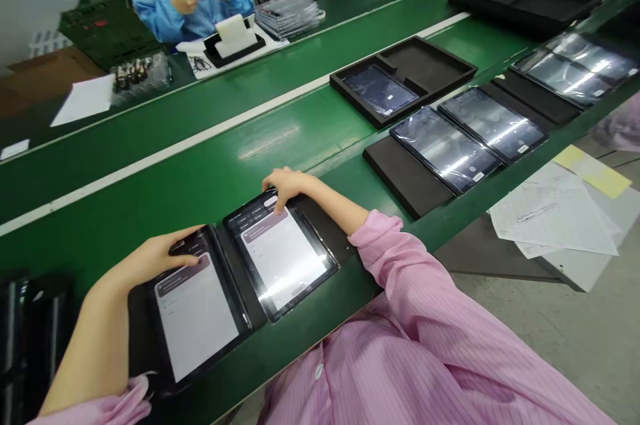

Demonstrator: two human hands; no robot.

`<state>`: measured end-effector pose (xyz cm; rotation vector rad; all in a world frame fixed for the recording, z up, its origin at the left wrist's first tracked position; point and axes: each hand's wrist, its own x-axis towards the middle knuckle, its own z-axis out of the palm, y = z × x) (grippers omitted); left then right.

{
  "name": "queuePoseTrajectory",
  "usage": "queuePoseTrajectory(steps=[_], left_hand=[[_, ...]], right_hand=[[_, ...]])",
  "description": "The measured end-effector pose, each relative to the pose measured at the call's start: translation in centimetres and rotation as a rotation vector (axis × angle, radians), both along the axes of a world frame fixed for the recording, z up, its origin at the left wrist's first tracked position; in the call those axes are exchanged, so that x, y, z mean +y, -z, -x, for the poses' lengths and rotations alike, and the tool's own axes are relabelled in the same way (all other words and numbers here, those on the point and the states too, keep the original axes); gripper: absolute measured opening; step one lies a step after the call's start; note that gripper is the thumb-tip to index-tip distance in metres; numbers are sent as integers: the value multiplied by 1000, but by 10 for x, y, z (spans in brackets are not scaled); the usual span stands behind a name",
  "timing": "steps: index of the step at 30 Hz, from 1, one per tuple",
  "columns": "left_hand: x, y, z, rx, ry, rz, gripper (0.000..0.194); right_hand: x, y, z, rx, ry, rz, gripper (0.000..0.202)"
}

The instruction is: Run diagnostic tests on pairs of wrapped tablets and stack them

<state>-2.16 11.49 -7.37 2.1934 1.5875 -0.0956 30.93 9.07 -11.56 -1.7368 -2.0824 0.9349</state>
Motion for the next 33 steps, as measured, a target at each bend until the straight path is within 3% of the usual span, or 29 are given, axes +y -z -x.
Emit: queuePoseTrajectory(steps=[2, 4, 6, 9, 12, 16, 19, 26, 33], left_hand=[[2, -2, -2, 5, -113, -117, 46], [-1, 0, -3, 1, -228, -271, 58], [-12, 8, -5, -10, -255, -345, 62], [-38, 25, -14, 16, -168, -276, 60], [-61, 40, -23, 148, -59, -248, 63], [-71, 44, -30, 305, 23, -312, 64], [-71, 38, -37, 399, 53, -310, 66], [-75, 27, -56, 524, 63, -246, 65], [-63, 23, -56, 495, 54, -166, 57]], right_hand=[[-1, -1, -6, -52, 170, -40, 46], [-4, -3, -13, -79, 310, -118, 32], [-14, -3, -19, -100, 387, -169, 31], [-47, 6, -17, -96, 390, -178, 26], [-90, 29, -6, -76, 379, -179, 27], [-127, 60, 3, 53, 484, -276, 27], [-130, 71, 0, 123, 508, -307, 24], [-123, 81, -14, 184, 508, -292, 23], [-122, 93, -23, 177, 432, -275, 41]])
